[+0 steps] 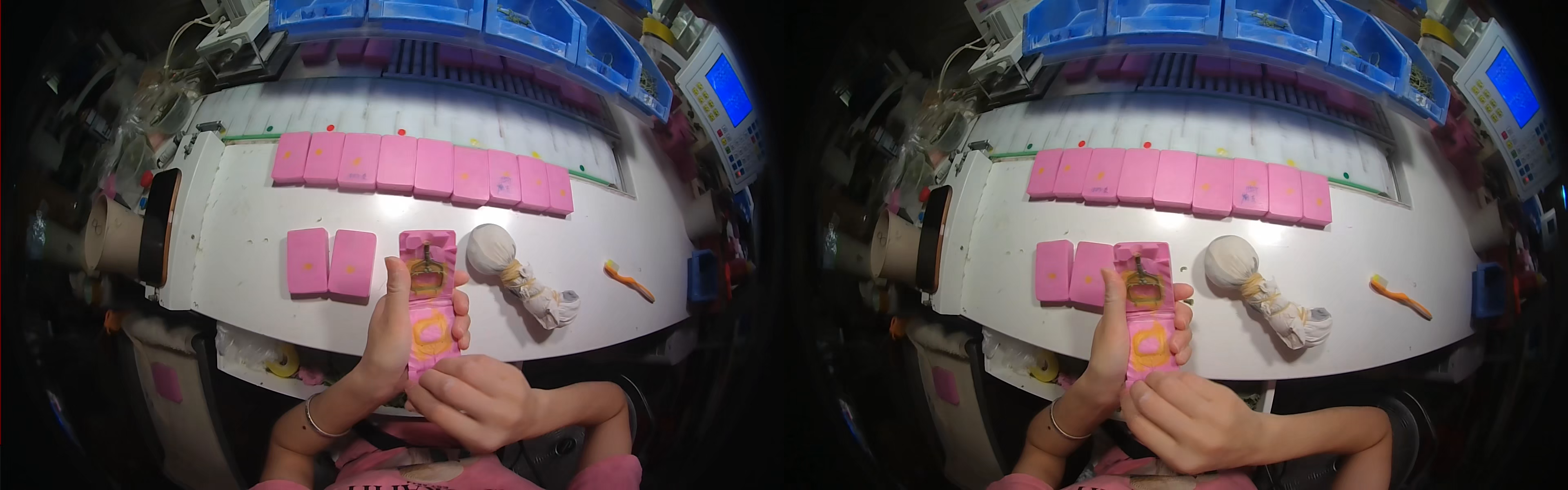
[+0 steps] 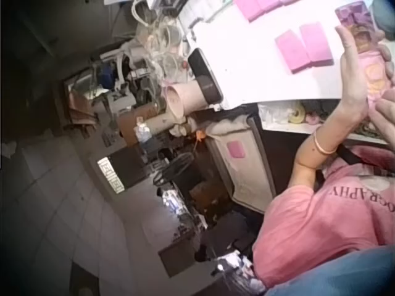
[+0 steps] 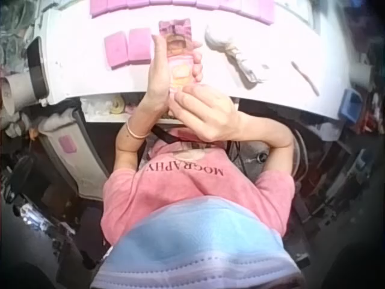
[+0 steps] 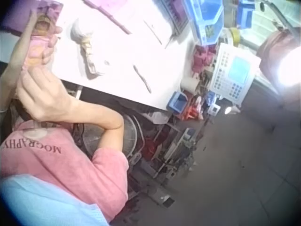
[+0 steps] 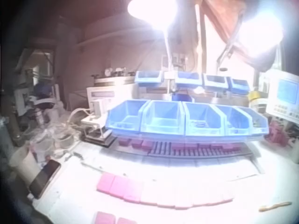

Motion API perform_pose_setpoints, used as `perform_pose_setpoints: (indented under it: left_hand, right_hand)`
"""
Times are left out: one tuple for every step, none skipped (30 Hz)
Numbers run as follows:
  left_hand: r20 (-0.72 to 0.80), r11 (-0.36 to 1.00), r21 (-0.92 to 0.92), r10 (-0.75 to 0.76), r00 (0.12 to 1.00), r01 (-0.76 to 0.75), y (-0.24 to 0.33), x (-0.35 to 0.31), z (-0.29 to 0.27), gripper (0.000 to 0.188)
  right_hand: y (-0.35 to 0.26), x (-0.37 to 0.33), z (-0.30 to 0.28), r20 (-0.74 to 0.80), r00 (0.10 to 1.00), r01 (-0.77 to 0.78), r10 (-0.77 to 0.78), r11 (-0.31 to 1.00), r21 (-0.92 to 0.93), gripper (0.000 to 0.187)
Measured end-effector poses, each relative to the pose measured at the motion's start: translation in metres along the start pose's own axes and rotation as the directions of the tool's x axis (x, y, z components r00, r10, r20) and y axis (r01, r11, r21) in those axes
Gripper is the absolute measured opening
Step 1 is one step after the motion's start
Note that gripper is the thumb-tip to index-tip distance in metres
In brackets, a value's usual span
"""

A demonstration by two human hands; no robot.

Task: Assembling small metal components and pins into pink plastic housings using tweezers and a manual press tool.

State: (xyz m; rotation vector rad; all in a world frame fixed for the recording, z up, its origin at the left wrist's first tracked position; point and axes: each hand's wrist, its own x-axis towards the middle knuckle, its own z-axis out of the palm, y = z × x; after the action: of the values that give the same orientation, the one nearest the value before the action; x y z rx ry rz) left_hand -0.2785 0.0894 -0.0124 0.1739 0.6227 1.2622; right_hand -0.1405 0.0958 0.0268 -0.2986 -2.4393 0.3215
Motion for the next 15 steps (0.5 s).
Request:
perform_pose_setpoints:
  left_hand:
    - [-0.02,0.998,0.065,-0.008,1.0,0.009,0.003,-0.002,-0.001,0.071]
    - [-0.038,0.991,0.129,-0.017,0.999,0.022,0.005,-0.004,-0.001,0.071]
    - [-0.046,0.991,0.129,-0.015,0.999,0.021,0.008,-0.008,0.002,0.071]
    - [-0.085,0.961,0.276,0.026,0.996,-0.002,0.014,-0.013,0.006,0.07]
    - [-0.105,0.909,0.417,0.058,0.993,-0.009,0.015,-0.013,0.007,0.07]
    - [-0.105,0.91,0.415,0.05,0.993,-0.002,0.014,-0.013,0.005,0.07]
    - [-0.02,0.909,0.417,0.027,0.999,-0.016,0.014,-0.014,0.005,0.069]
    - [0.064,0.908,0.417,0.003,0.998,-0.03,0.013,-0.014,0.005,0.069]
    - [0.069,0.908,0.418,0.004,0.998,-0.032,0.013,-0.014,0.005,0.068]
    - [0.066,0.908,0.417,0.0,0.998,-0.028,0.013,-0.014,0.004,0.068]
    - [0.085,0.893,0.447,0.02,0.996,-0.056,0.013,-0.015,0.004,0.068]
    - [0.104,0.875,0.476,0.04,0.994,-0.085,0.014,-0.015,0.003,0.068]
    - [0.102,0.877,0.474,0.036,0.994,-0.08,0.014,-0.014,0.003,0.068]
    - [0.07,0.878,0.473,0.042,0.997,-0.07,0.015,-0.015,0.004,0.068]
    - [0.039,0.88,0.472,0.048,0.998,-0.061,0.015,-0.015,0.005,0.067]
  right_hand:
    - [0.001,0.002,0.002,-0.02,0.999,-0.026,0.029,0.993,0.119,0.029]
    - [0.008,0.005,-0.002,-0.013,0.993,-0.107,0.118,0.936,0.335,0.032]
    - [0.012,0.011,-0.009,-0.024,0.971,-0.221,0.236,0.937,0.271,0.03]
    - [0.016,0.023,-0.015,-0.041,0.937,-0.331,0.347,0.92,0.211,0.029]
    - [0.024,0.026,-0.013,-0.084,0.897,-0.399,0.435,0.875,0.273,0.029]
    - [0.032,0.027,-0.009,-0.121,0.845,-0.458,0.52,0.822,0.337,0.03]
    - [0.035,0.031,-0.009,-0.103,0.82,-0.508,0.563,0.798,0.323,0.024]
    - [0.038,0.032,-0.007,-0.106,0.816,-0.514,0.568,0.797,0.317,0.024]
    - [0.04,0.031,-0.005,-0.112,0.805,-0.519,0.583,0.782,0.345,0.021]
    - [0.041,0.032,-0.003,-0.113,0.795,-0.521,0.596,0.765,0.379,0.017]
    - [0.041,0.033,-0.002,-0.108,0.789,-0.528,0.605,0.757,0.386,0.013]
    - [0.041,0.033,-0.004,-0.106,0.786,-0.531,0.609,0.754,0.387,0.013]
    - [0.04,0.033,-0.006,-0.015,0.742,-0.586,0.67,0.659,0.472,0.012]
    - [0.04,0.034,-0.008,0.082,0.692,-0.634,0.717,0.551,0.543,0.012]
    - [0.038,0.037,-0.011,0.084,0.689,-0.638,0.72,0.548,0.541,0.012]
